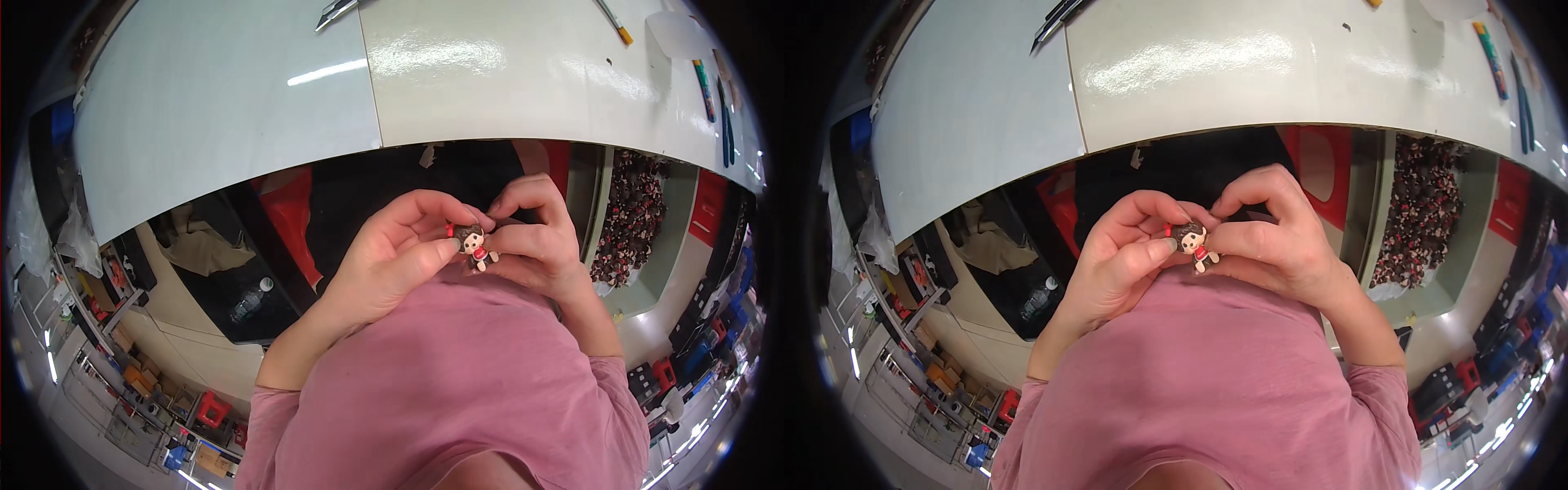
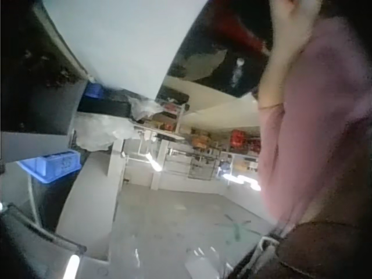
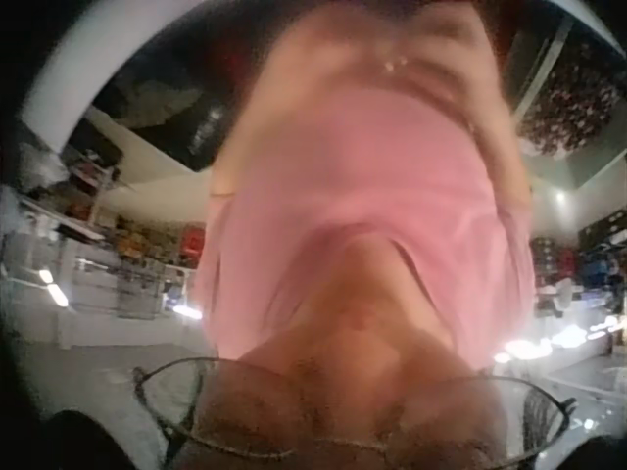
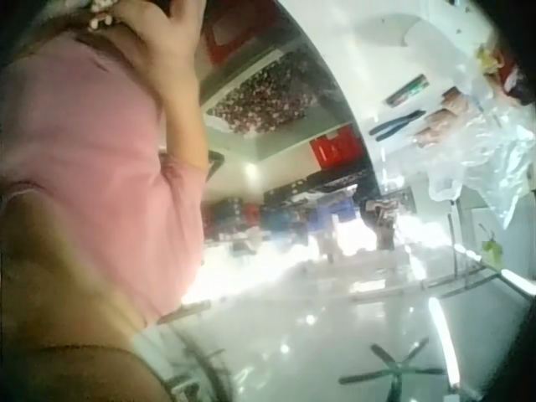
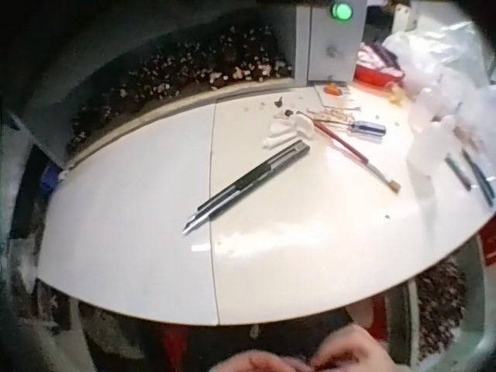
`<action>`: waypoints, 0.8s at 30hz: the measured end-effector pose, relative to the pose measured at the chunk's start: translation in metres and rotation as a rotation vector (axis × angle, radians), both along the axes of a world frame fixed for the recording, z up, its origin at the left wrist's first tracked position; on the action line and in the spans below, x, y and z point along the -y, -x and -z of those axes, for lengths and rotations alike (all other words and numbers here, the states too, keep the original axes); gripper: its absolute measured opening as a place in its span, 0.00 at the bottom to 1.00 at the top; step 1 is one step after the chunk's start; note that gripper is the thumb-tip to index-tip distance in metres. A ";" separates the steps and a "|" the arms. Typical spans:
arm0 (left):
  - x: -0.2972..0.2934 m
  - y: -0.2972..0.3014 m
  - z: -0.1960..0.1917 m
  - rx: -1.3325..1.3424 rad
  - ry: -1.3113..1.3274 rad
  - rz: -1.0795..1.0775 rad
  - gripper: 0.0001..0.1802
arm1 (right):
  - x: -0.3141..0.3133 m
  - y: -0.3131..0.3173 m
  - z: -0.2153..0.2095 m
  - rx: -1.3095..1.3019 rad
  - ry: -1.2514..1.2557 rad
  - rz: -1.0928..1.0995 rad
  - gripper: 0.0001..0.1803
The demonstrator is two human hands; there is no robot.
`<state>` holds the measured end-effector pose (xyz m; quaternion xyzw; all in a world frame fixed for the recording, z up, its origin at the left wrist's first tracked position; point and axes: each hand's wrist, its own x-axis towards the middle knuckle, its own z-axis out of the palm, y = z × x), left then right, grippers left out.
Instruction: The person applies glue to a small figurine using a squeeze bottle, attaches miniature parts to it by hand, and trims excess material with a small tool before repeating the process on other figurines.
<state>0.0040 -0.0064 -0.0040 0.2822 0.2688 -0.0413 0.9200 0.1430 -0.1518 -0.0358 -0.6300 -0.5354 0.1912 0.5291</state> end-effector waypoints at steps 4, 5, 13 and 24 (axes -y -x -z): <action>0.002 -0.001 0.002 -0.019 0.006 -0.026 0.13 | 0.001 0.002 0.003 0.018 -0.005 0.012 0.18; 0.001 0.000 0.002 -0.019 0.007 -0.026 0.13 | 0.001 0.002 0.003 0.020 0.002 0.012 0.18; 0.001 0.003 0.007 0.000 -0.020 -0.005 0.17 | 0.003 0.003 0.004 0.046 0.017 -0.006 0.19; 0.001 -0.001 0.003 -0.043 0.036 0.059 0.19 | 0.000 0.011 -0.032 -0.774 0.581 -0.019 0.27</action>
